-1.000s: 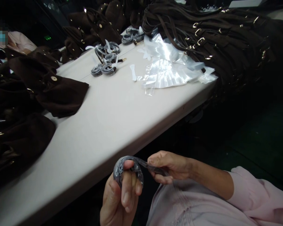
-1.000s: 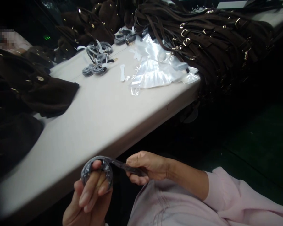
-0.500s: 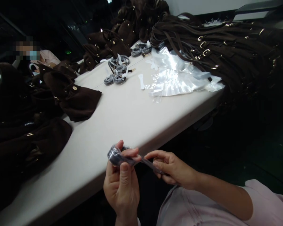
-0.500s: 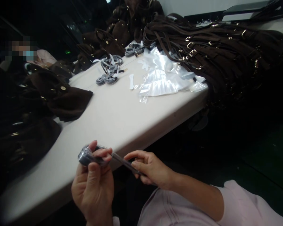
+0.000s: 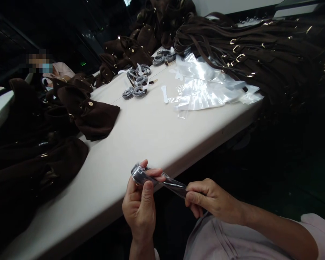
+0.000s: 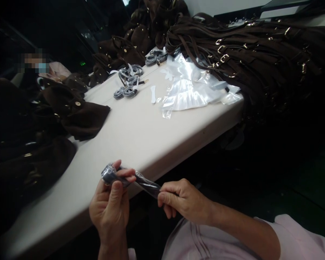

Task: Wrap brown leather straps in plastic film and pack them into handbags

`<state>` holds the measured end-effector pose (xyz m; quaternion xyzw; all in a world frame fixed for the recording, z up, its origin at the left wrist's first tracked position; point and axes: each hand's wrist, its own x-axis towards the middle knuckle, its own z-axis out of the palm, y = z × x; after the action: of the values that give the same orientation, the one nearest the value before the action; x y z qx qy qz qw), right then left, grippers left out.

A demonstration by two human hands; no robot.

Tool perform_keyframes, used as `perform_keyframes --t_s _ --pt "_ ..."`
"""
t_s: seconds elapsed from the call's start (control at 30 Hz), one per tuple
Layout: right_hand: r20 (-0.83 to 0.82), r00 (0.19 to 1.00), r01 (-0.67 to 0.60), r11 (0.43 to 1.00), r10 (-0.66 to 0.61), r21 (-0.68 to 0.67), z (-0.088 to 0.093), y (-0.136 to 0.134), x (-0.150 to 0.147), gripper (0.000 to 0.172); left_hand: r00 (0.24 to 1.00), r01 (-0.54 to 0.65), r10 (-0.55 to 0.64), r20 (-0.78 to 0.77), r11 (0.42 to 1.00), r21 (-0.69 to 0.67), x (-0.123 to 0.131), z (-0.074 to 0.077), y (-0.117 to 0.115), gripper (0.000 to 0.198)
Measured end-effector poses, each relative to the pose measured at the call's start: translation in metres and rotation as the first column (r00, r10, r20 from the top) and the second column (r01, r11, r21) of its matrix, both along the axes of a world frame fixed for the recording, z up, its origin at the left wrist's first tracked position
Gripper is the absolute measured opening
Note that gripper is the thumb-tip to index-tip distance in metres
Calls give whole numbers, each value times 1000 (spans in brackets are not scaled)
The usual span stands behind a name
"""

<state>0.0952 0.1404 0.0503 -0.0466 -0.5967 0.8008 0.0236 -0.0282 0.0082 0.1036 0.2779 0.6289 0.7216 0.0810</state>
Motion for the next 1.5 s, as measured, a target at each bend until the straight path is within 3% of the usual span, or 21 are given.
perform_keyframes --t_s 0.1,0.2,0.27,0.37,0.43,0.5,0.6,0.67,0.77,0.87,1.03,1.13,1.27,1.37,1.5 --pt "-1 998 -56 992 56 -110 4 -6 2 41 984 -43 14 -180 987 -155 1 -5 3 35" --pt "24 998 -56 994 59 -89 13 -9 4 36 901 -120 -20 -434 949 -292 -3 -17 4 32" --pt "38 998 -48 998 49 -37 22 -6 7 29 808 -151 -113 -579 909 -388 -8 -26 1 32" --pt "42 999 17 992 -23 126 36 6 14 21 703 -110 -321 -635 832 -543 -11 -37 -6 39" --pt "2 995 96 954 -101 283 42 17 18 18 648 -51 -461 -606 768 -639 -7 -41 -11 40" --pt "-116 980 199 872 -165 446 46 27 19 14 588 -10 -539 -603 741 -672 1 -44 -14 34" --pt "-234 955 287 775 -183 563 46 41 14 11 603 124 -599 -527 723 -679 14 -45 -19 14" --pt "-169 976 204 827 -134 523 43 52 8 25 662 263 -640 -390 686 -679 20 -43 -24 14" --pt "-23 995 -81 943 94 323 35 71 0 32 740 373 -635 -222 662 -650 23 -39 -34 26" --pt "32 956 -291 938 291 186 25 86 -7 32 783 428 -615 -93 641 -637 24 -34 -41 29" --pt "33 919 -392 909 392 138 11 91 -15 33 796 506 -598 95 570 -648 25 -30 -41 32" --pt "59 924 -382 917 377 116 3 86 -20 38 773 601 -591 229 569 -561 28 -24 -35 38" --pt "-20 944 -328 944 329 40 -9 69 -24 41 585 803 -695 418 570 -175 35 -12 -25 47" --pt "-95 966 -243 970 239 -28 -16 51 -22 44 541 764 -694 476 642 67 47 -5 -18 46" --pt "-42 992 -127 959 121 -253 -21 24 -16 46 625 579 -589 512 790 203 59 3 -15 43"
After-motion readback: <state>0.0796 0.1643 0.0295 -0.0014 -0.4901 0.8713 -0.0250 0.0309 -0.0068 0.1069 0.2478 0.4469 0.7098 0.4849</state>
